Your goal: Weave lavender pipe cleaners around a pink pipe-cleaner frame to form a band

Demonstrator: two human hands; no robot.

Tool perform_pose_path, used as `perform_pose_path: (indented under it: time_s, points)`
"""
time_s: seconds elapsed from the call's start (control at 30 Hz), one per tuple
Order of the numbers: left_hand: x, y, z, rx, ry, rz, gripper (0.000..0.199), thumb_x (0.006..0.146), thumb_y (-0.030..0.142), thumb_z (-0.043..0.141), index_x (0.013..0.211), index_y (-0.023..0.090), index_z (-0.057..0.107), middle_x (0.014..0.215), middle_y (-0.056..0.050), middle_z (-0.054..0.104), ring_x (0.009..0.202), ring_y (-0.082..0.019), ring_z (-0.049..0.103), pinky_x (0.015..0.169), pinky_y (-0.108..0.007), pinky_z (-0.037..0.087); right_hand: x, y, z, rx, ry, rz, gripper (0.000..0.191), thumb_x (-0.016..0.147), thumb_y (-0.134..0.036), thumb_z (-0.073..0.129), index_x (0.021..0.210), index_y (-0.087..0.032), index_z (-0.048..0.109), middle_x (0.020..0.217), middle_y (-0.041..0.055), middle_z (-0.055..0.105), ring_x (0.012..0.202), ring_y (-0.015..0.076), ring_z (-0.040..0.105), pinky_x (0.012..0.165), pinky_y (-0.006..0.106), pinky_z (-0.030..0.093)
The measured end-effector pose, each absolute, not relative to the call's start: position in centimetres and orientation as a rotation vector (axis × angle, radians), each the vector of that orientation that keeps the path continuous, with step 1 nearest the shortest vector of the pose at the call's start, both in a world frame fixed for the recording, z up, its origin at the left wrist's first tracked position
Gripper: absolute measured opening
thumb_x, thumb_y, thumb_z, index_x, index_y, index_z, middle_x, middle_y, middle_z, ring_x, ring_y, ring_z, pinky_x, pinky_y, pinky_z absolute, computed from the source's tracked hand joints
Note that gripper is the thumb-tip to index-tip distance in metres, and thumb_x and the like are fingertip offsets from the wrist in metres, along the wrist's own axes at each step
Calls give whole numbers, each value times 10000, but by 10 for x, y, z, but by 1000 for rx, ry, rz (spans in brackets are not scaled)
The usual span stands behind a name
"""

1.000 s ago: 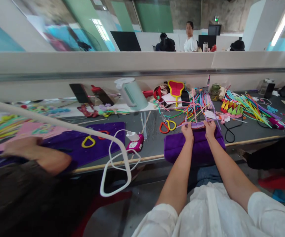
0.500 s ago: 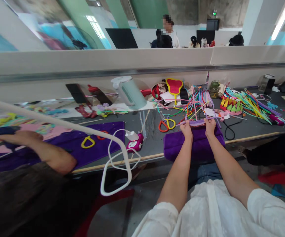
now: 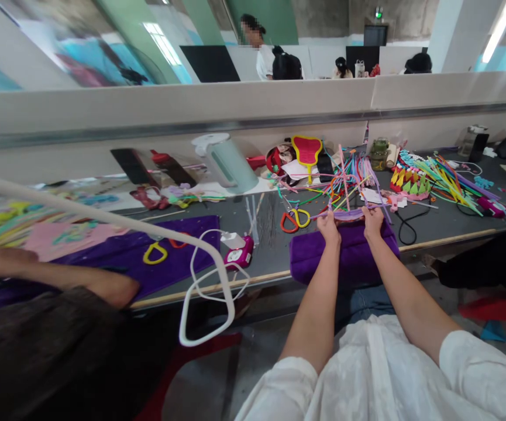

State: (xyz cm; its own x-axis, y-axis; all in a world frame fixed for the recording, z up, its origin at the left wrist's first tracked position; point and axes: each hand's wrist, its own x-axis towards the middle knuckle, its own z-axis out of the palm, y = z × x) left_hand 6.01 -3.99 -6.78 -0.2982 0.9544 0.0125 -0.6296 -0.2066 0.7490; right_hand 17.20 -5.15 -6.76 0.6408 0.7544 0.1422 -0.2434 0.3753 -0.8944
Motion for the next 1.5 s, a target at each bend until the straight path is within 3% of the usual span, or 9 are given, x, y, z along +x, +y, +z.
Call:
perform_pose_path:
  time_s: [0.23,0.47,0.7,0.97,1.5]
  points:
    - [55,-35,-71,590,759,1741,409,664,474,727,782,198,451,658,-35,664,650,-176,680,454,-184,364,173,-50,-70,-1011,-606,674,334,659,-370,629,911,-179,520,734,6,673,538,119,579,482,234,464]
    - [52,-30,-76,549,712,1766,361,662,412,760,703,173,493,644,-9,642,639,-135,657,529,-203,429,173,-49,-71,-1034,-614,666,340,667,-387,617,920,-181,520,744,11,676,533,116,572,485,235,468]
    - [48,-25,-80,437,745,1770,336,614,334,808,609,148,528,544,46,561,506,-64,529,579,-218,442,174,-47,-73,-1017,-610,668,329,659,-372,629,908,-181,529,703,-8,662,507,109,555,469,229,460]
    - [40,-22,-82,462,676,1638,246,657,303,796,662,151,603,636,8,634,602,-88,595,694,-269,488,174,-48,-72,-1041,-623,675,333,666,-377,630,915,-184,522,721,-1,679,534,122,587,480,233,470]
    - [30,-22,-75,435,651,1411,152,748,252,734,722,151,624,661,-15,654,590,-96,601,634,-247,517,174,-46,-75,-1009,-633,672,313,672,-347,643,914,-183,533,699,-15,667,486,105,544,470,225,456]
